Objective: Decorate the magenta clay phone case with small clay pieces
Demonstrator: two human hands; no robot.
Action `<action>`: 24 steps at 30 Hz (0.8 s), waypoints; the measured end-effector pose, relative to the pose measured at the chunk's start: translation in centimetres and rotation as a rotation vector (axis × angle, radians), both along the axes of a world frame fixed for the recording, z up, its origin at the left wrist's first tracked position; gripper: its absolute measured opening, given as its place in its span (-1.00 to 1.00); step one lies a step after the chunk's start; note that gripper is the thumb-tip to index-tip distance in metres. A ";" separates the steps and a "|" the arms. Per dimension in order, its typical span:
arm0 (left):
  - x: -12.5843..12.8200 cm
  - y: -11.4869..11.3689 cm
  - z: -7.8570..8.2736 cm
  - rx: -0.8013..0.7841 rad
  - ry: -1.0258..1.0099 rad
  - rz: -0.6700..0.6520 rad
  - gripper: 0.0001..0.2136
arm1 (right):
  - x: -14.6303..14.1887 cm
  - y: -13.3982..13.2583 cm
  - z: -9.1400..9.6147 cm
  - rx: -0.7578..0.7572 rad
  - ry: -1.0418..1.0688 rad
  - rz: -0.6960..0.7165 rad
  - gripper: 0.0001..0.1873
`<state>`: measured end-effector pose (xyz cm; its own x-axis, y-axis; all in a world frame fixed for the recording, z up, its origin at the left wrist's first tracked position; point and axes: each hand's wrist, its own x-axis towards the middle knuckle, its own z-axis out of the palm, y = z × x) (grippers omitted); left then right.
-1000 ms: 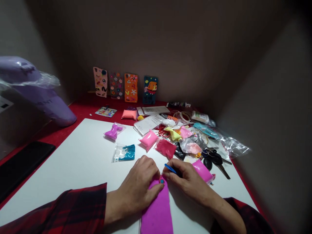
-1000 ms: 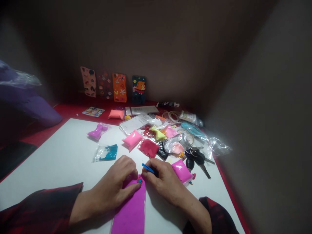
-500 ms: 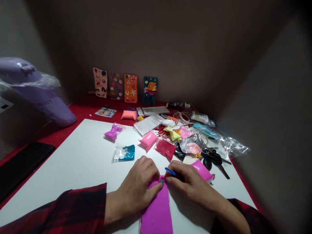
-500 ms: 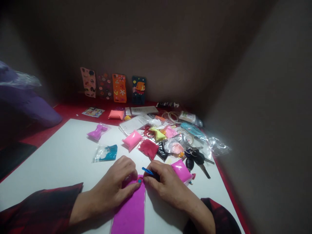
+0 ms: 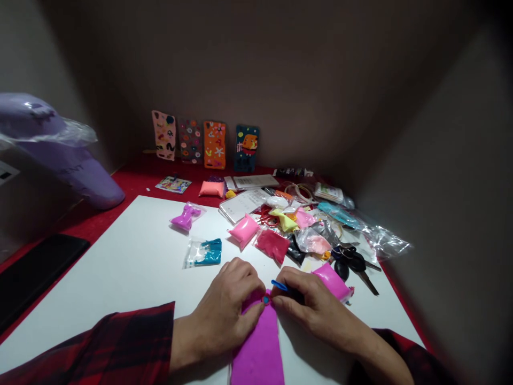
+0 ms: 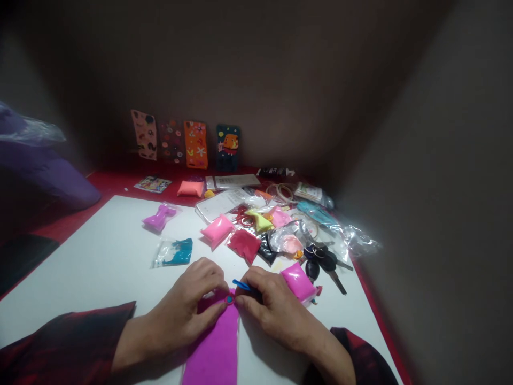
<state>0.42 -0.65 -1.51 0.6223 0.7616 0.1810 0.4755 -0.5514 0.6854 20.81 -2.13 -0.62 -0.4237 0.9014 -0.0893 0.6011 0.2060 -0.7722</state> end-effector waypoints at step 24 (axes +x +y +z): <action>0.2 0.3 0.1 -0.013 0.009 0.015 -0.96 | -0.1 -0.5 0.1 0.003 0.018 0.016 -0.85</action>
<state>0.61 -0.30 -1.40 0.6126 0.7728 0.1658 0.4897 -0.5357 0.6879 20.66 -2.59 -0.55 -0.4399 0.8946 -0.0785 0.5832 0.2181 -0.7825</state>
